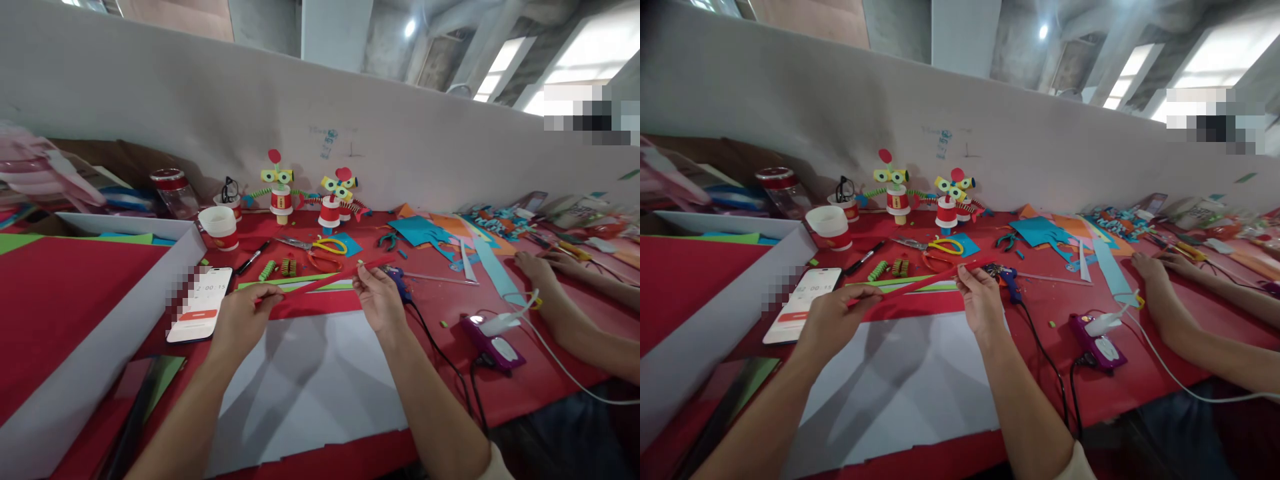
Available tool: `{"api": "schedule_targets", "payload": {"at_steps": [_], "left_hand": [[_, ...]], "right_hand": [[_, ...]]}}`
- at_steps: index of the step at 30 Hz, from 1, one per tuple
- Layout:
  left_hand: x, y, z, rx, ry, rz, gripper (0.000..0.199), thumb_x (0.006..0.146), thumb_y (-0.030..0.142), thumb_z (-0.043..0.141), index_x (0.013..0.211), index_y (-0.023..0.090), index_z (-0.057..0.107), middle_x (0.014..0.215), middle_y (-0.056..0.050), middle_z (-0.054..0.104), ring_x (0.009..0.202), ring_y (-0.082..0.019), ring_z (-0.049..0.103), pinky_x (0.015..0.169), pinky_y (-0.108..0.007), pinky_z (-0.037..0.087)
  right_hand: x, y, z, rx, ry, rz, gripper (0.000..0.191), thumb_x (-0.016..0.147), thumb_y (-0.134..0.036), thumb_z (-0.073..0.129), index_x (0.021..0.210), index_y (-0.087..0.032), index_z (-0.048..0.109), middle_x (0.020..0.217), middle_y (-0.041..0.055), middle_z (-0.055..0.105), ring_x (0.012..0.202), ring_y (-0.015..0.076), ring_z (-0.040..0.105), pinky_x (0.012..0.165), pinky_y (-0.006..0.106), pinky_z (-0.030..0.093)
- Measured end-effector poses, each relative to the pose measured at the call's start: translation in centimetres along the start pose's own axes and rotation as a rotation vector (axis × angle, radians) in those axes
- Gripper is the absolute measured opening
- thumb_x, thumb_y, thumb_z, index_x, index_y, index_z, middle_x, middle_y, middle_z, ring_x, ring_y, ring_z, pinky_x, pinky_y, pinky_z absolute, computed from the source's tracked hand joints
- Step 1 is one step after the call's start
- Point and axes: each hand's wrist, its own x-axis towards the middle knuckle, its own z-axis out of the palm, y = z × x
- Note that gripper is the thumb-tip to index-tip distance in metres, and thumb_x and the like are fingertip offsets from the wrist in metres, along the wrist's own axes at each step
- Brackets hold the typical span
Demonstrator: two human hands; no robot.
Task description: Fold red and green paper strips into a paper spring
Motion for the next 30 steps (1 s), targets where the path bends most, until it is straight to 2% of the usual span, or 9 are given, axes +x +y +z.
{"api": "schedule_targets", "payload": {"at_steps": [7, 10, 12, 14, 17, 21, 23, 26, 30], "left_hand": [[0.2, -0.3, -0.5, -0.013, -0.035, 0.002, 0.02, 0.075, 0.036, 0.053, 0.077, 0.025, 0.07, 0.081, 0.0, 0.073, 0.081, -0.023, 0.066, 0.072, -0.03, 0.048], [0.4, -0.5, -0.5, 0.019, -0.017, -0.017, 0.021, 0.076, 0.034, 0.052, 0.077, 0.024, 0.069, 0.079, 0.0, 0.073, 0.076, -0.022, 0.065, 0.07, -0.029, 0.047], [0.4, -0.6, -0.3, 0.021, 0.008, -0.033, 0.02, 0.076, 0.032, 0.051, 0.078, 0.023, 0.069, 0.079, -0.001, 0.073, 0.077, -0.022, 0.065, 0.07, -0.029, 0.047], [0.5, -0.5, 0.2, -0.012, 0.036, -0.043, 0.019, 0.076, 0.03, 0.052, 0.078, 0.022, 0.069, 0.08, -0.001, 0.073, 0.079, -0.021, 0.064, 0.071, -0.029, 0.047], [0.3, -0.1, 1.2, -0.142, 0.064, -0.036, 0.015, 0.075, 0.026, 0.055, 0.077, 0.021, 0.069, 0.08, -0.001, 0.072, 0.079, -0.019, 0.064, 0.073, -0.027, 0.047], [-0.3, 0.9, 2.3, -0.306, -0.116, 0.047, 0.012, 0.073, 0.018, 0.057, 0.071, 0.019, 0.068, 0.072, 0.0, 0.07, 0.072, -0.016, 0.063, 0.069, -0.025, 0.046], [-0.5, 1.3, 2.3, -0.277, -0.197, 0.117, 0.016, 0.073, 0.012, 0.054, 0.071, 0.019, 0.068, 0.07, 0.001, 0.069, 0.07, -0.014, 0.061, 0.067, -0.024, 0.045], [-0.4, 1.1, 1.7, -0.179, -0.179, 0.148, 0.019, 0.074, 0.009, 0.053, 0.071, 0.019, 0.068, 0.07, 0.001, 0.069, 0.069, -0.014, 0.061, 0.066, -0.023, 0.044], [0.2, 0.0, 0.6, -0.057, -0.031, 0.126, 0.019, 0.076, 0.008, 0.053, 0.075, 0.02, 0.069, 0.077, -0.001, 0.07, 0.075, -0.016, 0.063, 0.07, -0.025, 0.045]], "right_hand": [[1.1, -2.1, -1.1, 0.077, 0.092, -0.092, 0.028, 0.048, -0.016, 0.085, 0.062, -0.02, 0.062, 0.059, -0.0071, 0.064, 0.055, 0.0057, 0.056, 0.053, 0.018, 0.045], [1.5, -3.5, -2.1, 0.104, 0.17, -0.248, 0.026, 0.054, -0.018, 0.083, 0.067, -0.021, 0.061, 0.058, -0.0086, 0.061, 0.054, 0.0049, 0.054, 0.051, 0.017, 0.042], [1.6, -4.1, -2.6, 0.111, 0.22, -0.366, 0.026, 0.056, -0.023, 0.083, 0.066, -0.02, 0.059, 0.056, -0.0095, 0.057, 0.05, 0.0039, 0.05, 0.047, 0.016, 0.038], [1.4, -4.0, -2.6, 0.052, 0.233, -0.39, 0.03, 0.061, -0.036, 0.08, 0.061, -0.019, 0.055, 0.052, -0.0087, 0.053, 0.046, 0.0042, 0.045, 0.044, 0.017, 0.035], [0.1, -1.8, -1.3, -0.168, 0.121, -0.211, 0.037, 0.061, -0.049, 0.077, 0.059, -0.018, 0.057, 0.051, -0.0059, 0.054, 0.044, 0.0053, 0.043, 0.041, 0.018, 0.032], [-2.7, 2.2, 0.7, -0.454, -0.258, 0.05, 0.025, 0.057, -0.035, 0.082, 0.067, -0.018, 0.066, 0.057, -0.004, 0.06, 0.053, 0.0087, 0.05, 0.049, 0.021, 0.038], [-3.5, 3.3, 1.0, -0.536, -0.308, 0.058, 0.024, 0.062, -0.035, 0.079, 0.058, -0.017, 0.065, 0.053, -0.0031, 0.058, 0.053, 0.0093, 0.049, 0.051, 0.022, 0.04], [-3.0, 3.1, 0.7, -0.504, -0.181, 0.057, 0.026, 0.06, -0.035, 0.081, 0.054, -0.016, 0.065, 0.05, -0.0026, 0.058, 0.05, 0.0085, 0.049, 0.049, 0.022, 0.04], [-0.9, 0.5, 0.2, -0.214, 0.096, 0.016, 0.033, 0.039, -0.026, 0.09, 0.06, -0.016, 0.066, 0.057, -0.0035, 0.064, 0.05, 0.006, 0.053, 0.043, 0.016, 0.043]]}}
